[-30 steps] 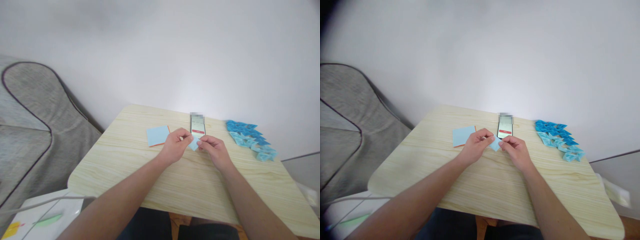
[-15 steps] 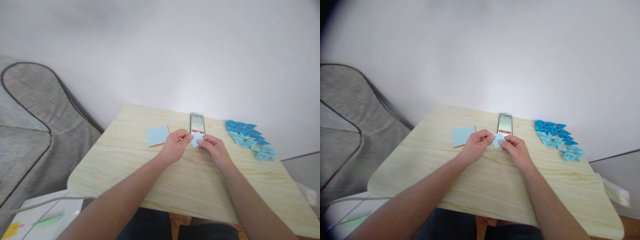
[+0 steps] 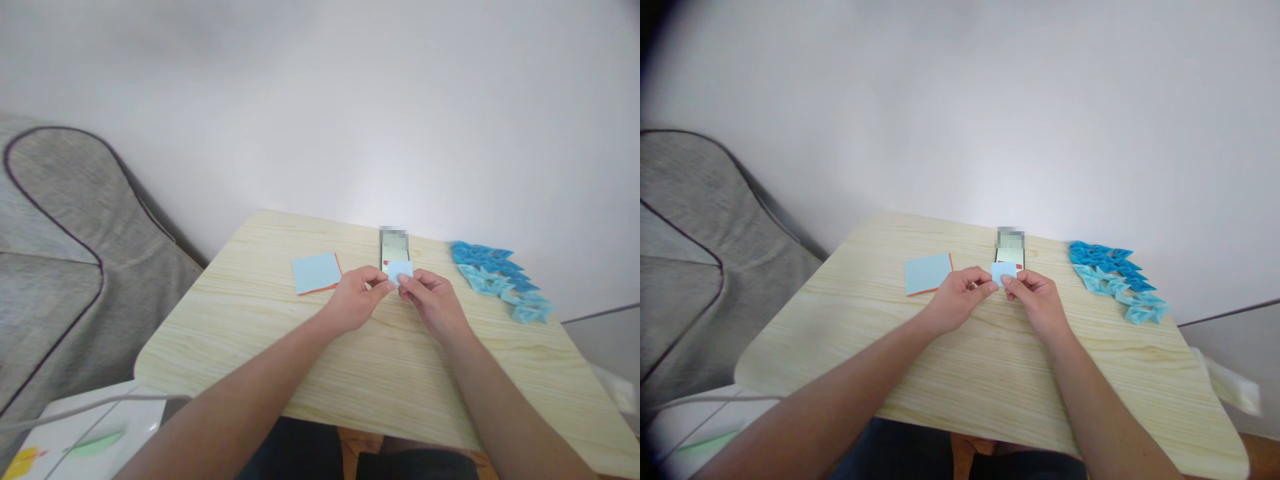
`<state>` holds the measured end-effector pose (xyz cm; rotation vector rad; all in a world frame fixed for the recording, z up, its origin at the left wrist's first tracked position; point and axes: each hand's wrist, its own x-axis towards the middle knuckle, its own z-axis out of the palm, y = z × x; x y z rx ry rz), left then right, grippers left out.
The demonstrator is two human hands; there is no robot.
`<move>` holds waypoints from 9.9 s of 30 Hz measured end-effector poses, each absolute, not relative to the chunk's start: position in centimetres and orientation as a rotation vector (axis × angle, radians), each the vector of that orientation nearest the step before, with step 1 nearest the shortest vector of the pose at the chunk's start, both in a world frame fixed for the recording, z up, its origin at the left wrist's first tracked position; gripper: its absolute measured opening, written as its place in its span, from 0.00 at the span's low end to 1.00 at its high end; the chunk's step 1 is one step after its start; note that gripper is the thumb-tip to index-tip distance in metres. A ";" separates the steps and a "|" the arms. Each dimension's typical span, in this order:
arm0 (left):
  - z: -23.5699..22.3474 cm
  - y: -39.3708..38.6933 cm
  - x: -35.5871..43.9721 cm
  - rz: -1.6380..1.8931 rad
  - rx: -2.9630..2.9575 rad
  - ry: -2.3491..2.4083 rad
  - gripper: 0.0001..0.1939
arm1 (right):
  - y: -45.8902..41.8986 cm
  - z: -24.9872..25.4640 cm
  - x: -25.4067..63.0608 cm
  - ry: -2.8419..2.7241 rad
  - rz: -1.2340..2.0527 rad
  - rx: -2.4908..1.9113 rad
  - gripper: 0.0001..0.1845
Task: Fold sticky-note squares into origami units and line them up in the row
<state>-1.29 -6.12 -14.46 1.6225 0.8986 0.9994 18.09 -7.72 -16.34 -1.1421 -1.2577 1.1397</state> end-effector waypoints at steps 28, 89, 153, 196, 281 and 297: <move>-14.8 -6.1 -1.5 1.075 1.660 0.788 0.08 | -8.8 -14.7 17.7 -0.927 1.442 -1.239 0.16; -16.4 -16.6 -3.2 0.636 2.318 1.284 0.04 | -20.7 -17.7 18.4 -2.151 0.267 -1.501 0.10; -15.5 -16.1 -2.1 0.577 2.346 1.430 0.06 | -20.5 -17.4 16.4 -1.941 0.190 -1.855 0.10; -14.7 -14.5 -3.9 0.442 2.434 1.049 0.18 | -19.6 -16.5 16.4 -1.897 0.409 -1.785 0.04; -15.8 -17.2 -2.1 0.628 2.303 1.468 0.04 | -20.3 -17.7 16.8 -1.934 0.316 -1.690 0.08; -15.5 -17.2 -2.1 0.565 2.373 1.463 0.04 | -20.8 -18.0 19.1 -2.018 0.323 -1.646 0.13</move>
